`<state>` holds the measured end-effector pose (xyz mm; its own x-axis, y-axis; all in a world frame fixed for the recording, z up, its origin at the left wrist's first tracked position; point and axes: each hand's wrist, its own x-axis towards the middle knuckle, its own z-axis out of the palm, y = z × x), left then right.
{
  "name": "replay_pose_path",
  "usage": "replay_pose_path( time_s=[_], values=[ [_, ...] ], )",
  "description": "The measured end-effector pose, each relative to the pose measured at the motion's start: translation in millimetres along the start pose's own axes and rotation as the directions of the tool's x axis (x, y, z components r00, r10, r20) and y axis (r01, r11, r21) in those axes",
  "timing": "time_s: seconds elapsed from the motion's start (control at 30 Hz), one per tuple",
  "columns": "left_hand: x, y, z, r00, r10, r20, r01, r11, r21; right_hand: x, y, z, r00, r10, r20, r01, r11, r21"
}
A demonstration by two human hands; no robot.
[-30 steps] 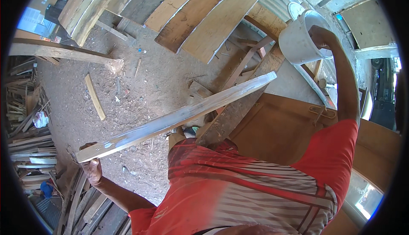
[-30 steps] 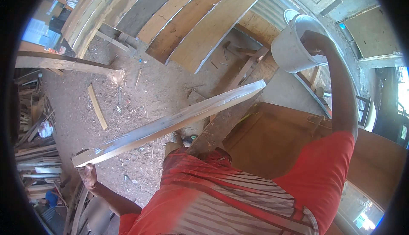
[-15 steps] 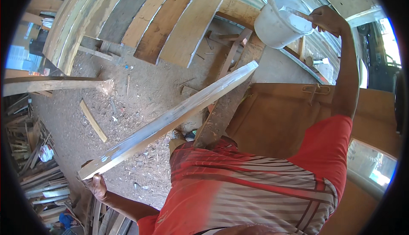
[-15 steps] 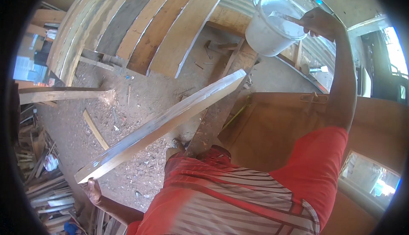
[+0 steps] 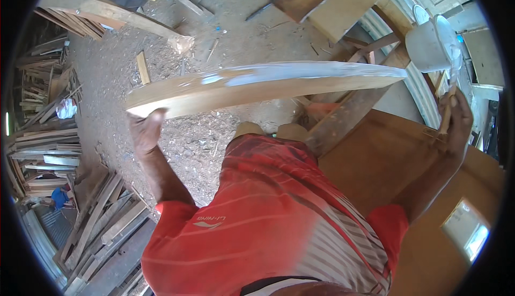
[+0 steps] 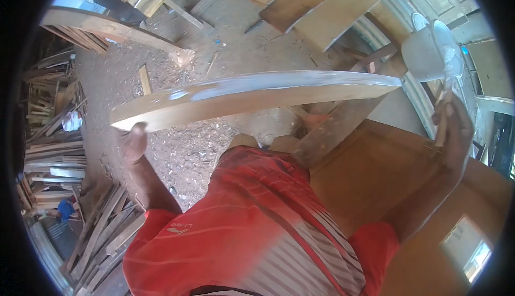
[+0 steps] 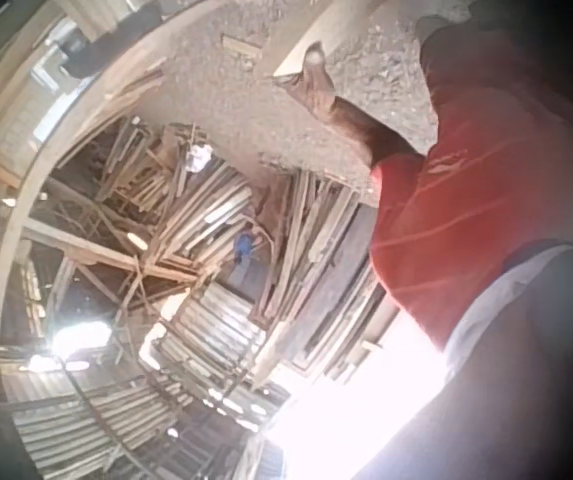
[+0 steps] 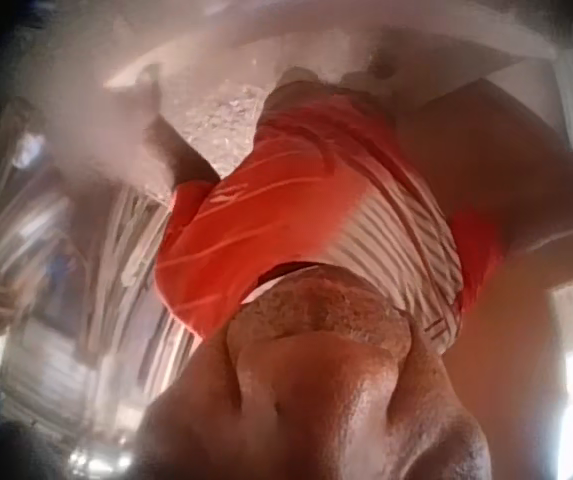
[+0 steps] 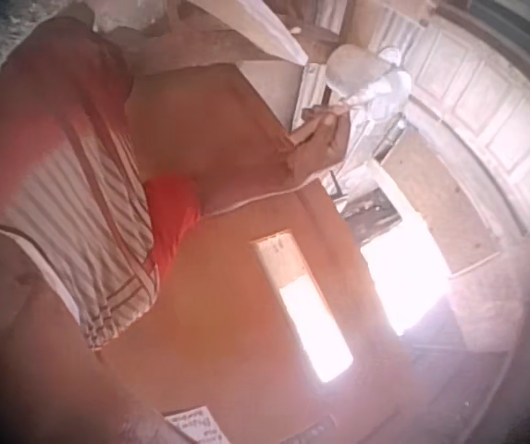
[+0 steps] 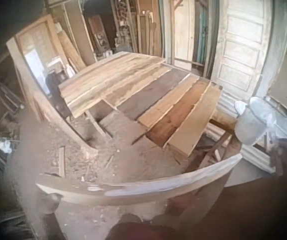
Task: The person applies glue to the edges of wooden planks using a stick, attaches them onto a wooden assembly, and applies glue to another wooden plank from a bucket.
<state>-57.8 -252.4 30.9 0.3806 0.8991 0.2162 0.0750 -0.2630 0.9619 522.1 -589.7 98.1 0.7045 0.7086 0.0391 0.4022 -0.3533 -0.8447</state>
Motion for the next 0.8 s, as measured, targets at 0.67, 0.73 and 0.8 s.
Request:
replay_pose_path(
  time_s=[0.67,0.73,0.8],
  values=[
    [-10.0,-7.7,-26.5,0.844,0.167,0.509,-0.096,0.982,-0.164,-254.5,-231.9,347.5,0.909,-0.412,-0.060,0.248,0.651,-0.717],
    [-10.9,-4.2,-28.2,0.840,0.173,0.515,-0.097,0.981,-0.170,-259.5,-240.0,347.8,0.933,-0.335,-0.132,0.172,0.736,-0.655],
    [-11.8,0.1,-30.7,0.820,0.164,0.549,-0.098,0.984,-0.146,-265.0,-246.0,353.0,0.947,-0.251,-0.199,0.093,0.811,-0.578]
  ],
)
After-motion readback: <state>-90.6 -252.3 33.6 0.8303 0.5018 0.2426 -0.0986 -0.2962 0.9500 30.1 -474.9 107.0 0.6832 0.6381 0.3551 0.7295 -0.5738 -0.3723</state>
